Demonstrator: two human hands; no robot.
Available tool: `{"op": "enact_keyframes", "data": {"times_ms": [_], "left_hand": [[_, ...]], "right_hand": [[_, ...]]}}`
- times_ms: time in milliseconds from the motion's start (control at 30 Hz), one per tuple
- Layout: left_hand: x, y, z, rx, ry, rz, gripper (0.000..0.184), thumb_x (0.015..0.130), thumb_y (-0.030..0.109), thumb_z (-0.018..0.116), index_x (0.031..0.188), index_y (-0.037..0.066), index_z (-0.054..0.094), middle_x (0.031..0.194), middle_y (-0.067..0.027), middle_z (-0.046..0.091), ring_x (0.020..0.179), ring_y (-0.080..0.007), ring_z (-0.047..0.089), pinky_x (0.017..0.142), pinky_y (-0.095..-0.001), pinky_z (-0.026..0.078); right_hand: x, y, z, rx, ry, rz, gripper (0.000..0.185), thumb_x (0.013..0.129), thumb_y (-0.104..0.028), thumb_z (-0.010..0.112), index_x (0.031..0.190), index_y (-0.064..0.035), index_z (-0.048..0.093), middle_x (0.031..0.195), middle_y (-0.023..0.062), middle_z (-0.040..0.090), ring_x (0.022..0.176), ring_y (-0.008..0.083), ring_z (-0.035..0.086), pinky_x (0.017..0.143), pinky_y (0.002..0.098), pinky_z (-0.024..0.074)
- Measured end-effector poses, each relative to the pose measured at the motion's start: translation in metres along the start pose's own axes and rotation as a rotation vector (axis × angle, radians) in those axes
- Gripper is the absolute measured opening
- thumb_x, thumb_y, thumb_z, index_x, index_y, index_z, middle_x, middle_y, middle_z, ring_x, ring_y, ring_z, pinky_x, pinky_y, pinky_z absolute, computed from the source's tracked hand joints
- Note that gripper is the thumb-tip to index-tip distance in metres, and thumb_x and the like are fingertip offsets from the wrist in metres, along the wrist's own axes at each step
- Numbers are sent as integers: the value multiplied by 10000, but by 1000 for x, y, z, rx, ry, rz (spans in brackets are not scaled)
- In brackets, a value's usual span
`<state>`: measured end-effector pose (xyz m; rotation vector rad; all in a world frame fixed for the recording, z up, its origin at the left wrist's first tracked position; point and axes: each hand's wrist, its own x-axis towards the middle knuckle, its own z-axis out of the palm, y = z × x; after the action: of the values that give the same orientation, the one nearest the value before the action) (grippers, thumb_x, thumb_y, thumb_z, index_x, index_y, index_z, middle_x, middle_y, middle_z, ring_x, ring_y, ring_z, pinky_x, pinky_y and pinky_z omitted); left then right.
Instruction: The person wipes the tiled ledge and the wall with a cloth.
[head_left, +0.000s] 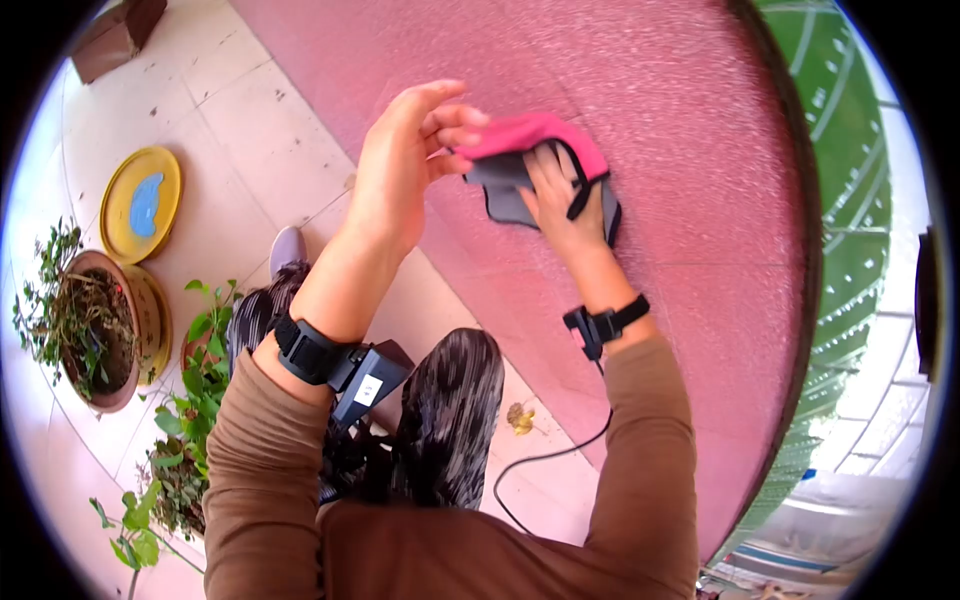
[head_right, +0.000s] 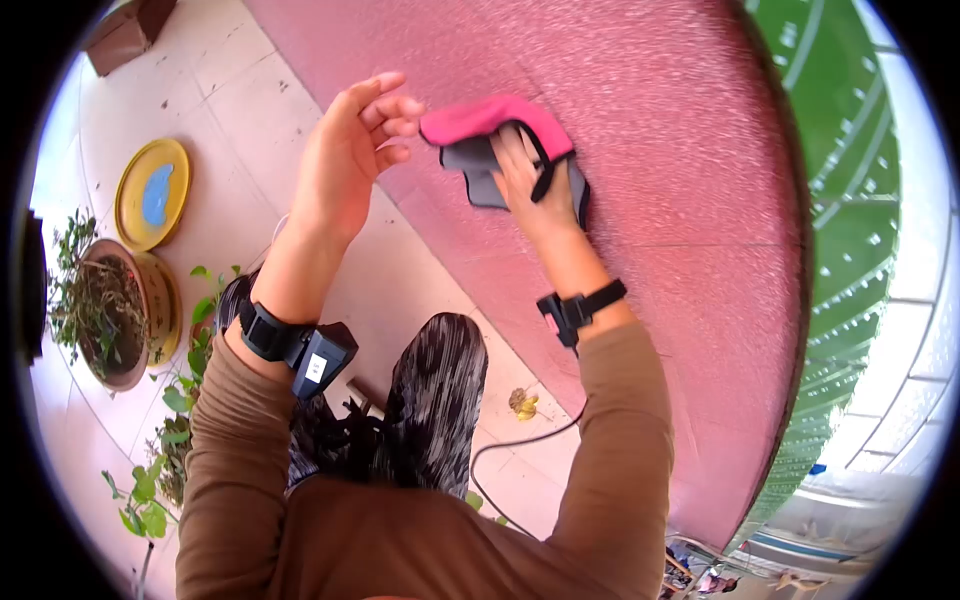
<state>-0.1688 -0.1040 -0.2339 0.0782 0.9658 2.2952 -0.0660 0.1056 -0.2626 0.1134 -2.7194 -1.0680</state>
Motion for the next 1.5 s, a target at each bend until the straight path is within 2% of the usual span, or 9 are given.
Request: {"op": "enact_keyframes", "data": {"times_ms": [233, 267, 367, 467, 567, 800, 1133, 1233, 1500], "left_hand": [[3, -5, -3, -25, -73, 72, 362, 935, 293, 390, 1169, 37, 491, 923, -39, 614, 796, -99, 560, 707, -240, 425], [3, -5, -2, -29, -80, 69, 362, 934, 294, 393, 1168, 37, 492, 923, -41, 615, 795, -99, 561, 710, -243, 427], [4, -10, -1, -33, -100, 62, 355, 934, 287, 395, 1167, 39, 494, 919, -41, 617, 799, -100, 561, 712, -248, 430], [8, -10, -2, -47, -85, 9, 336, 926, 299, 422, 1137, 53, 509, 908, -45, 612, 789, -115, 559, 718, -262, 438], [10, -14, -3, -73, -77, -9, 308, 898, 315, 447, 1084, 79, 520, 876, -35, 597, 744, -114, 538, 680, -253, 421], [5, -15, -9, -25, -112, 40, 289, 921, 303, 420, 1093, 82, 491, 875, -32, 594, 769, -115, 540, 711, -265, 422], [-2, -7, 11, 45, -43, -31, 292, 921, 287, 422, 1107, 70, 481, 877, -33, 595, 777, -112, 538, 702, -259, 414], [-1, -6, 6, 24, -64, 12, 299, 921, 280, 419, 1110, 55, 477, 879, -41, 596, 777, -114, 538, 696, -261, 416], [1, 5, -6, -179, 2, 140, 357, 960, 308, 355, 1150, 16, 434, 882, -88, 587, 747, -137, 539, 658, -269, 435]], "right_hand": [[15, -48, 70, -22, -177, -180, 520, 879, -174, 504, 1366, -46, 379, 1417, 41, 361, 1352, 139, 246, 1052, 353, 265], [5, -57, 108, 293, -135, -143, 496, 882, -150, 498, 1353, -37, 389, 1394, 65, 390, 1334, 159, 288, 1037, 329, 290], [3, -47, 89, -212, 24, -417, 393, 893, -126, 507, 1262, 3, 464, 1259, 119, 514, 1190, 218, 475, 959, 286, 385], [2, -18, 56, 921, 74, 5, 369, 857, -278, 573, 1182, -104, 554, 1191, 49, 538, 1109, 222, 487, 889, 375, 414], [9, 42, -25, -58, 122, -31, 529, 761, -317, 683, 1246, -159, 541, 1231, 44, 536, 1126, 246, 479, 986, 353, 370], [-33, 100, -107, -438, 219, 154, 479, 783, -480, 611, 1204, -256, 564, 1145, -18, 549, 1058, 224, 488, 801, 452, 426], [-104, -25, 62, -87, -235, -272, 555, 817, -235, 569, 1339, -122, 419, 1344, 28, 452, 1238, 176, 428, 995, 416, 349], [-81, -59, 72, 971, -367, -58, 522, 835, -204, 517, 1335, -92, 420, 1317, 19, 489, 1231, 186, 432, 1006, 412, 323], [-62, -135, 154, 498, -550, -357, 456, 857, -192, 492, 1300, -91, 459, 1273, 26, 520, 1207, 194, 453, 1008, 415, 323]]}}
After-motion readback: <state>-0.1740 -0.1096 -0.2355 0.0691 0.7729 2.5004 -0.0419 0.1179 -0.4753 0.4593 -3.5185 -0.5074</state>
